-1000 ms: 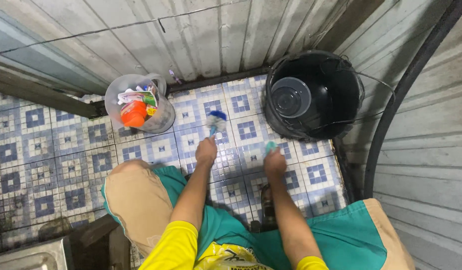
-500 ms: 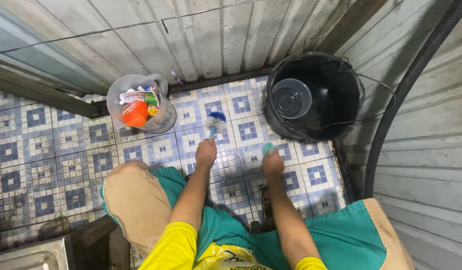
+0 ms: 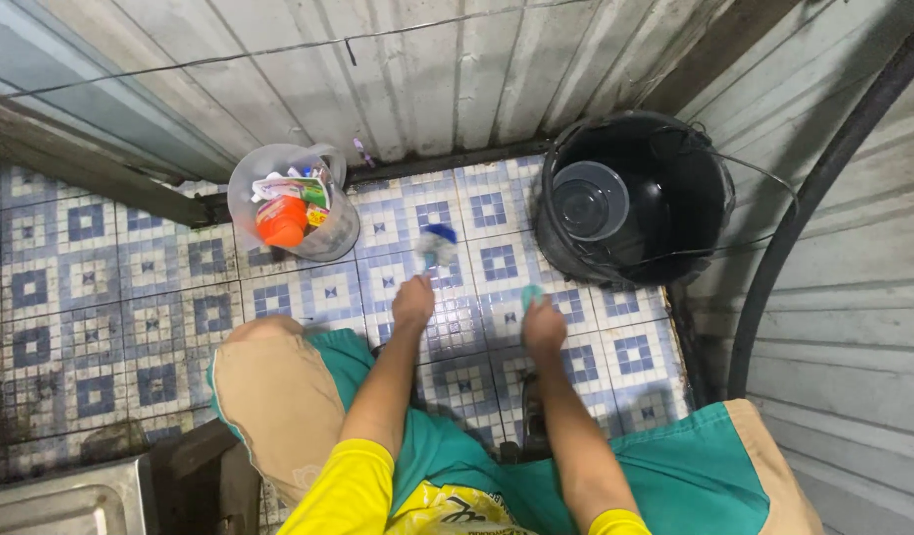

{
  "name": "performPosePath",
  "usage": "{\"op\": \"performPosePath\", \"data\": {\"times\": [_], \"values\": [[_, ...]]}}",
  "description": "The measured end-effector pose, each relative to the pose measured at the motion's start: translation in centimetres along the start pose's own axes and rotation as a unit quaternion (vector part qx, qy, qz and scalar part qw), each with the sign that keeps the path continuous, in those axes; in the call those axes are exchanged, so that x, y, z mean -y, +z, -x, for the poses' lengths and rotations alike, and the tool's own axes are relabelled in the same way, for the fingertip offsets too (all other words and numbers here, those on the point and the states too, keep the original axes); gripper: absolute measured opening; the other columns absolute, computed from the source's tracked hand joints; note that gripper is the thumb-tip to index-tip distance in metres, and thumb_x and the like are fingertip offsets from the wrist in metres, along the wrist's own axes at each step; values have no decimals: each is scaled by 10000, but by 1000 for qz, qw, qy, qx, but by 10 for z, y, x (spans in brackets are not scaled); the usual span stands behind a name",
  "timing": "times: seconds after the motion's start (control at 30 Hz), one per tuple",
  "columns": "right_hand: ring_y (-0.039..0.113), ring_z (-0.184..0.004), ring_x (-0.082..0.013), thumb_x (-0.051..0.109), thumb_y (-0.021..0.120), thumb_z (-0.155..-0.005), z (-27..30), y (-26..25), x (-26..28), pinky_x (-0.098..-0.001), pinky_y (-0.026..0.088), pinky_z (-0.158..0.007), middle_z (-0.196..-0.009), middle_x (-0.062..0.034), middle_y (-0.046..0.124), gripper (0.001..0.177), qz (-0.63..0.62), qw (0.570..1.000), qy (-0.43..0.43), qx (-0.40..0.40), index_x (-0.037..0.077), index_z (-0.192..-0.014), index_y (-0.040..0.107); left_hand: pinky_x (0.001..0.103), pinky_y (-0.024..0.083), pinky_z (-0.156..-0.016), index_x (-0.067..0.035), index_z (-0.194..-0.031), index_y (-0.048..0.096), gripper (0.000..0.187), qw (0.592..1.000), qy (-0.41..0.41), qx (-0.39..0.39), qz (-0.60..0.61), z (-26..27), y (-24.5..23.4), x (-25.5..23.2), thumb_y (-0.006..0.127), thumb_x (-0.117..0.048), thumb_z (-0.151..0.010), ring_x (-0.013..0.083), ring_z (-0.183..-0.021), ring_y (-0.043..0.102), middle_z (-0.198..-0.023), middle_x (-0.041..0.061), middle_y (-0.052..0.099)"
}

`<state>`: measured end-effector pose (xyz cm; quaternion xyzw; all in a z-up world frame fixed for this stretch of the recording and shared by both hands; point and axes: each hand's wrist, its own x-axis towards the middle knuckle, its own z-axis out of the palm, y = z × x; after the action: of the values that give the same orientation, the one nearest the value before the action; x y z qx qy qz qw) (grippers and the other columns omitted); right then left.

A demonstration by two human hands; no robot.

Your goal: Scrubbing the tiled floor using a long-handled brush

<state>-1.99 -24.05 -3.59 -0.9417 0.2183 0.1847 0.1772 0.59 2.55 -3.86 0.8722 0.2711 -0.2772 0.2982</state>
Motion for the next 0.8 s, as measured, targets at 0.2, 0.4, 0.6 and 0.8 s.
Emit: {"op": "performPosePath", "data": {"times": [0.2, 0.4, 0.6, 0.8], "values": [[741, -994, -438, 429, 468, -1048, -12, 26, -8, -556, 597, -865, -940, -248, 734, 374, -25, 999, 3, -24, 178, -1284, 613, 555, 547, -986, -1, -1267, 652, 608, 999, 34, 33, 24, 31, -6, -12, 255, -433, -1106, 428, -1155, 693, -1151, 283, 716], [741, -1001, -434, 401, 468, -1033, 23, 36, 34, -545, 596, -876, -957, -244, 739, 356, -12, 997, -77, 24, 196, -1275, 631, 568, 556, -981, 25, -1222, 653, 631, 991, 110, 47, -63, 39, 0, -27, 277, -463, -1087, 452, -1156, 689, -1174, 292, 713], [720, -1020, -470, 441, 478, -1036, -34, 18, -14, -566, 574, -899, -970, -288, 735, 395, -45, 998, -31, -20, 142, -1225, 655, 572, 535, -1003, 51, -1317, 619, 669, 999, 15, -1, 39, 35, -35, -2, 246, -455, -1089, 463, -1181, 670, -1200, 322, 694], [724, -1045, -439, 467, 433, -1046, 32, 24, 55, -562, 574, -912, -971, -252, 735, 409, -9, 992, -100, 73, 180, -1269, 620, 589, 536, -983, 66, -1315, 610, 668, 996, 79, 44, -2, 54, -5, -24, 243, -448, -1098, 489, -1155, 674, -1174, 335, 695]]}}
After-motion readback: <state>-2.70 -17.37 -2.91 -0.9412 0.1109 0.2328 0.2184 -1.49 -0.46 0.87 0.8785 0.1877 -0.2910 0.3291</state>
